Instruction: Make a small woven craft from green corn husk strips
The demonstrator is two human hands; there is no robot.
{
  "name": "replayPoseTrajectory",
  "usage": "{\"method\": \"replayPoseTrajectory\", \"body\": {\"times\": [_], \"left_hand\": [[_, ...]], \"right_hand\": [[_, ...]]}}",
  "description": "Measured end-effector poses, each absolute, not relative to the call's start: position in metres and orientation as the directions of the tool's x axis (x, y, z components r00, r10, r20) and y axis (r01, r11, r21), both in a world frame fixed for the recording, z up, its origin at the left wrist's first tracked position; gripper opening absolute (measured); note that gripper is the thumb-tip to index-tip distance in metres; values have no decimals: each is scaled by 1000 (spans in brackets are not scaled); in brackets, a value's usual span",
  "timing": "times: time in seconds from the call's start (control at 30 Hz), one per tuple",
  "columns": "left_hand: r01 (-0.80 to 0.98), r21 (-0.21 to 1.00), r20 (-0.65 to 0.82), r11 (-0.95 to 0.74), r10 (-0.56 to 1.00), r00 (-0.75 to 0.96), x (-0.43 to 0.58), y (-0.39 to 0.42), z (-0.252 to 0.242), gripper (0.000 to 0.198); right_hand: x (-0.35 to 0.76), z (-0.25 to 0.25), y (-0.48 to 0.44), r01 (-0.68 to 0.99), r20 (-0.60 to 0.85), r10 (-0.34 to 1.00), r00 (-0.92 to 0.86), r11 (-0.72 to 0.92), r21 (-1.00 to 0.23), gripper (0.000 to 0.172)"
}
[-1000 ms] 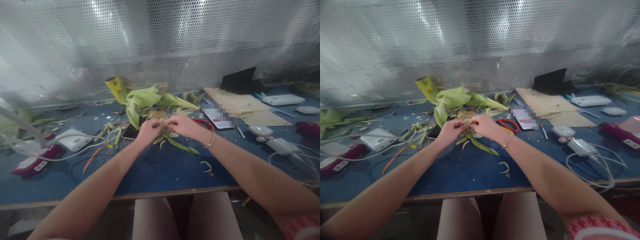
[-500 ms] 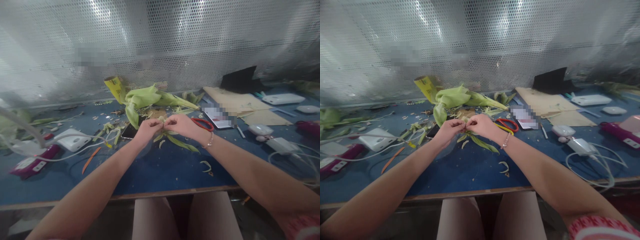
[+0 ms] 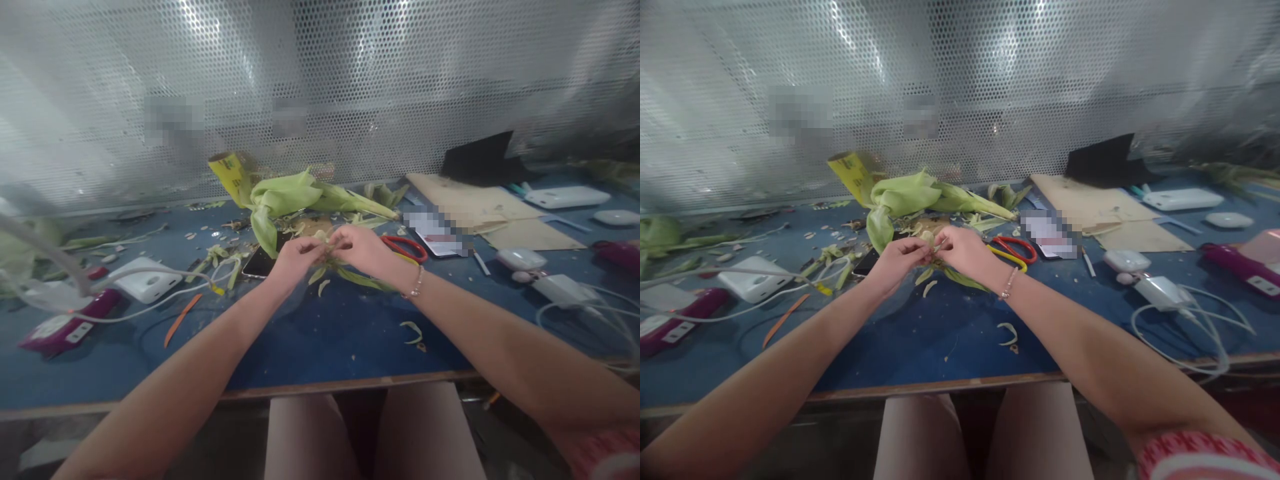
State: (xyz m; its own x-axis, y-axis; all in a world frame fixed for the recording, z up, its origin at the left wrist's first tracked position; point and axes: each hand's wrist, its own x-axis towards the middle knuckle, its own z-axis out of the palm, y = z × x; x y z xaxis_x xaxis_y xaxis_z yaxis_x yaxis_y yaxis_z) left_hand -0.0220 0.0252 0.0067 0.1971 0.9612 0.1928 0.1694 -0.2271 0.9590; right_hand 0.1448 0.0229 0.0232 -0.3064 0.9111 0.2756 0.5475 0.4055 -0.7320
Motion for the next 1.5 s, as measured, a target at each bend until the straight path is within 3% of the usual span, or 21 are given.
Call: {"method": "replayPoseTrajectory", "body": {"times": [0.2, 0.37, 0.5, 0.93, 1.23, 1.4, 1.5], "left_hand": [[331, 896, 238, -297, 949, 207, -25, 29, 6, 17], [632, 651, 369, -422, 902, 222, -25, 30, 11, 11], [696, 559, 387, -450, 884, 261, -27, 31, 11, 13], [608, 691, 260, -391, 919, 295, -24, 32, 8, 15], [475, 805, 239, -355, 927, 288, -26, 36, 1, 20], [484, 769, 299, -417, 905, 304, -26, 34, 4, 19], [508, 712, 390, -485, 875, 289, -25, 31, 9, 12]], "right_hand": [[146, 17, 25, 486, 326, 864, -383, 488, -725, 17], [144, 15, 24, 494, 341, 849, -403, 515, -700, 19], [143, 15, 23, 482, 347, 833, -430, 537, -693, 18], [141, 0, 35, 454, 309, 892, -330, 437, -776, 16], [140, -4, 34, 513, 424, 844, -328, 536, -671, 7], [141, -5, 37, 539, 506, 771, -385, 634, -555, 3], [141, -4, 37, 520, 568, 703, -428, 706, -481, 9]]}}
